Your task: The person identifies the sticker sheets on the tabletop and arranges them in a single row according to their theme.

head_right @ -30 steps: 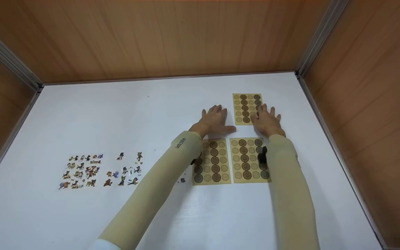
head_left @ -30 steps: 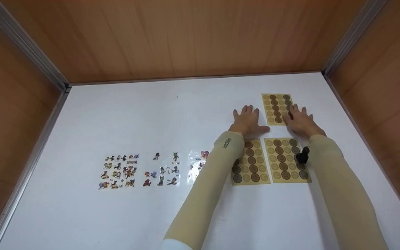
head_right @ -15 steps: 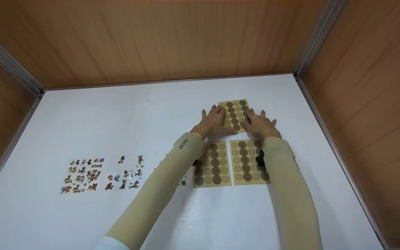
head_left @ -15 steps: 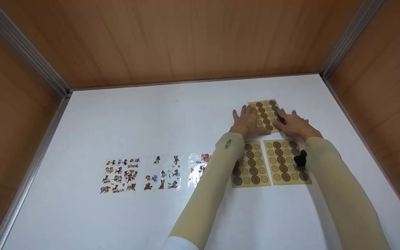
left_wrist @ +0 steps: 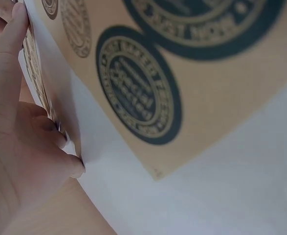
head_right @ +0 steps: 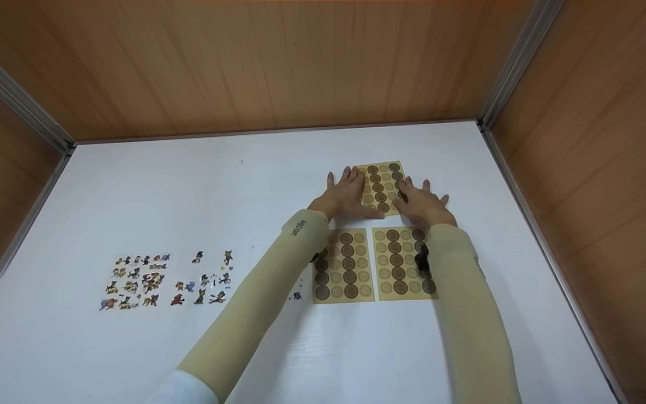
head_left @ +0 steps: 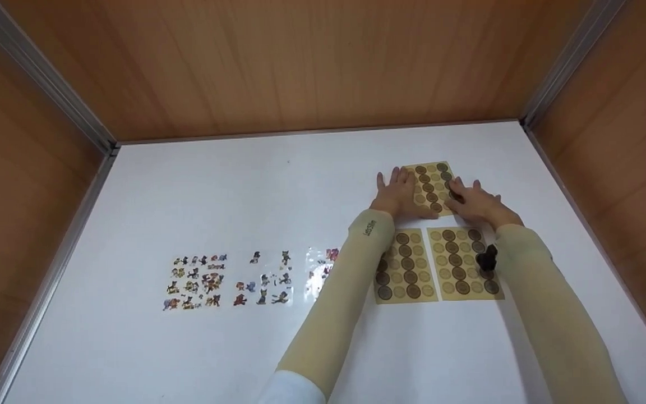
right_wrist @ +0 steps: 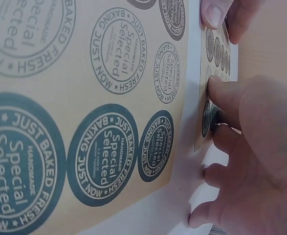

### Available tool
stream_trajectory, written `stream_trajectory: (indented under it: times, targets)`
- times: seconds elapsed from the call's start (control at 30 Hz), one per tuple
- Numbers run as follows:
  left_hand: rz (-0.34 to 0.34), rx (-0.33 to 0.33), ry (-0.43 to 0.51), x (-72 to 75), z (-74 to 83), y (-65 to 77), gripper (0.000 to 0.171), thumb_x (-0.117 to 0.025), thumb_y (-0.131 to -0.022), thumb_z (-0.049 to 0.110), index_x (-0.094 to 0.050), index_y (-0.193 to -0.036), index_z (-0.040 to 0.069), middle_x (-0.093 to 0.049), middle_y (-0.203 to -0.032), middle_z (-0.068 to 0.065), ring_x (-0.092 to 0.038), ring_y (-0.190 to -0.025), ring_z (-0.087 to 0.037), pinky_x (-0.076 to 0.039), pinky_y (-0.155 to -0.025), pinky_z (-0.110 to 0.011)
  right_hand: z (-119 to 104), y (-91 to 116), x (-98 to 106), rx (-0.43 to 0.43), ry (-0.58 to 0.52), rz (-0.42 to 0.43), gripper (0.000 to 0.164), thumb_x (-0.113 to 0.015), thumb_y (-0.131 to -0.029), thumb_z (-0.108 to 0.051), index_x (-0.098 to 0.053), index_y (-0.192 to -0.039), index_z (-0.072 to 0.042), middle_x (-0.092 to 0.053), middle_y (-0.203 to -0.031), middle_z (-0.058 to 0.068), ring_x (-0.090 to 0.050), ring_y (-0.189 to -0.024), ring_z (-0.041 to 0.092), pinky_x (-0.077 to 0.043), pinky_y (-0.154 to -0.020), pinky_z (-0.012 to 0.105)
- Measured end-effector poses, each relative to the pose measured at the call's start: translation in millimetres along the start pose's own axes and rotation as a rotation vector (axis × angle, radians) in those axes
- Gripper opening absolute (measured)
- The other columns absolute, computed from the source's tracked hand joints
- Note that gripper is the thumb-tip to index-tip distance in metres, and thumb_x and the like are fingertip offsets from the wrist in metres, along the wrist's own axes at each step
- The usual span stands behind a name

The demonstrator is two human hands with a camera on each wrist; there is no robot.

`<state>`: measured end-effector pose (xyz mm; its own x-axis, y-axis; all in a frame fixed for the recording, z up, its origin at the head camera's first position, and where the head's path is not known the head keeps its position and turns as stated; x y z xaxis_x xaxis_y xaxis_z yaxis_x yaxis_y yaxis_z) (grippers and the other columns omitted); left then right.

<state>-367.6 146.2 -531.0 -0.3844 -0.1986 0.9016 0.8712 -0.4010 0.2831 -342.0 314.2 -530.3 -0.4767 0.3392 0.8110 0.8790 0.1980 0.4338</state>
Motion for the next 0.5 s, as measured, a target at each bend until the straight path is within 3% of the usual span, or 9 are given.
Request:
stream_trajectory:
  times: [0.17,0.4,0.5]
  targets:
    - [-0.008,0.011,0.000,0.6,-3.8,-1.5,0.127,-0.066,-0.073,0.083,-0.011,-0.164,0.014,-0.007,-0.170,-0.003,0.000,-0.156,-0.019,0.005,-0.124,-0.051,-2.6,-2.3,-1.3,0.001,-0.007,0.010,0.071,-0.037,-0.108,-0.047,-0.012,-0.162,-0.009,-0.004,-0.162,0.032,0.007,-0.145,0.058,0.005,-0.103,0.085]
    - [0.006,0.018,0.041,-1.2,-12.9,-2.5,0.127,-0.066,-0.073,0.083,-0.010,-0.164,0.014,-0.007,-0.170,-0.002,-0.002,-0.156,-0.019,0.005,-0.124,-0.050,-11.4,-5.5,-2.6,0.020,0.010,0.004,0.071,-0.036,-0.108,-0.047,-0.012,-0.162,-0.008,-0.002,-0.160,0.038,0.000,-0.143,0.063,0.001,-0.103,0.086]
    - [0.006,0.021,0.036,-0.6,-13.9,-0.8,0.126,-0.065,-0.075,0.082,-0.009,-0.164,0.014,-0.007,-0.170,-0.003,-0.002,-0.156,-0.019,0.006,-0.124,-0.050,-11.3,-6.1,-4.0,0.009,-0.003,0.002,0.072,-0.037,-0.108,-0.048,-0.012,-0.162,-0.009,-0.001,-0.160,0.037,0.003,-0.144,0.061,0.003,-0.103,0.085]
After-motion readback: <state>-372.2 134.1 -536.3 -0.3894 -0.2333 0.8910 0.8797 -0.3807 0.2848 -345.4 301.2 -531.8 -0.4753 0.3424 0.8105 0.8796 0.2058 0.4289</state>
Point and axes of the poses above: each hand's wrist, its own y-axis away from the middle knuckle, its own x-axis out of the back of the hand, z = x × y, the point moved 8 cm from there along -y, towards the middle knuckle
